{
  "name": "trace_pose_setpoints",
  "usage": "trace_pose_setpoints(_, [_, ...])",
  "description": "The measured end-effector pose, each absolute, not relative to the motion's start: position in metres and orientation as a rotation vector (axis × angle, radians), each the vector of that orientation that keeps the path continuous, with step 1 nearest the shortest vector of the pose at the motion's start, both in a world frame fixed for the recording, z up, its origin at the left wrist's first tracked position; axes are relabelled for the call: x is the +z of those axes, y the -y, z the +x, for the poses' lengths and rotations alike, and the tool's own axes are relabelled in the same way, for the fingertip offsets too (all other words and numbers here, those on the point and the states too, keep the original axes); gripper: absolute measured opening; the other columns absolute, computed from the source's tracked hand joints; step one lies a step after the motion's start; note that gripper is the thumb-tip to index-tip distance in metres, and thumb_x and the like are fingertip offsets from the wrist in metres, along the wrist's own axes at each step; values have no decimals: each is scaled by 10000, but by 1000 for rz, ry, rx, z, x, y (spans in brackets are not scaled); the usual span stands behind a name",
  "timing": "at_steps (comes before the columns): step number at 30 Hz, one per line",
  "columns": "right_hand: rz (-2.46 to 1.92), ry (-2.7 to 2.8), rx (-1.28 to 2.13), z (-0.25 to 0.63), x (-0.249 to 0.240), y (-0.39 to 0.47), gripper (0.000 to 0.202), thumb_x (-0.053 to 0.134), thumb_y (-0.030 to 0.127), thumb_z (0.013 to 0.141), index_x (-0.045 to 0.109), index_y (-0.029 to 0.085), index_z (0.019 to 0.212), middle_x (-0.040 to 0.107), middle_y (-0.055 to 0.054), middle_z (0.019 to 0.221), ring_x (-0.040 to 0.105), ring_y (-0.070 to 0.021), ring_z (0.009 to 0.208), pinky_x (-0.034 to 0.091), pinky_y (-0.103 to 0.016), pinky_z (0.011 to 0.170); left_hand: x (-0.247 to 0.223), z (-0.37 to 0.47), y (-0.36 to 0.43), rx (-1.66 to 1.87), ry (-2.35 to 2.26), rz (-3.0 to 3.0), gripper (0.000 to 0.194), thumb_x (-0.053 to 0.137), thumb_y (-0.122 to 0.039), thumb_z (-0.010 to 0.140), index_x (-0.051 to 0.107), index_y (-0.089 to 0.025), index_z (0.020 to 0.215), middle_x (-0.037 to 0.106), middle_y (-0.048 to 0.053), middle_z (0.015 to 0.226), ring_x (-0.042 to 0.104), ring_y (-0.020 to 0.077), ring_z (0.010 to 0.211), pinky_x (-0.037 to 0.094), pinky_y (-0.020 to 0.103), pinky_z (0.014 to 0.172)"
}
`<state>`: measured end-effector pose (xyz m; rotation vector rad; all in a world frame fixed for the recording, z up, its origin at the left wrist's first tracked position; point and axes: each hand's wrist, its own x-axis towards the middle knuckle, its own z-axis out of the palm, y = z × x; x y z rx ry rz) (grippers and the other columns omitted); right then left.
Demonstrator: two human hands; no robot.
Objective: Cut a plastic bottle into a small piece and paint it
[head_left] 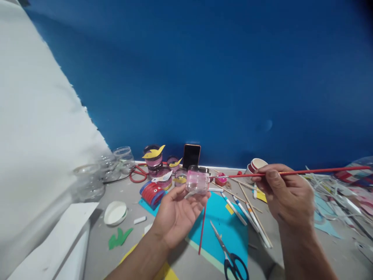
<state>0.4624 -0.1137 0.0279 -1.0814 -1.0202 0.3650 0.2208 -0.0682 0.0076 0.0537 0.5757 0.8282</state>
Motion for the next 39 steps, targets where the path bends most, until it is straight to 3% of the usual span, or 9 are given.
trace_pose_setpoints(7, [-1106,1209,264,463,22,128,164,746,364,947,772,203,929,750,-65,877,707,-158,665,569,-241,532,10,222,77,902,-562,49,57,608,-164,958,628,-116,936,727,180,943,764,254,861,644,330,763])
trace_pose_setpoints(15, [-1086,1330,115,455,30,141,121,740,327,942,787,216,934,772,-79,918,730,-195,746,604,-281,574,19,224,80,946,-641,36,93,625,-150,970,613,-124,882,723,181,977,762,251,910,637,319,767])
trace_pose_setpoints(22, [-1180,1427,33,461,31,142,83,714,271,959,786,231,955,774,-47,947,721,-161,741,587,-257,620,18,225,82,965,-633,64,42,649,-147,959,641,-126,924,725,158,922,762,249,866,633,341,791])
trace_pose_setpoints(29, [-1103,1410,27,456,33,142,92,691,255,969,778,236,950,762,-55,906,720,-201,830,596,-299,667,11,225,82,966,-599,64,30,670,-149,943,652,-125,939,732,143,891,773,262,866,636,351,806])
trace_pose_setpoints(39, [-1055,1425,60,457,36,146,105,675,215,977,774,249,981,750,-40,931,713,-188,870,577,-280,663,13,227,84,951,-618,64,87,680,-168,938,653,-131,863,724,129,809,772,258,814,624,355,812])
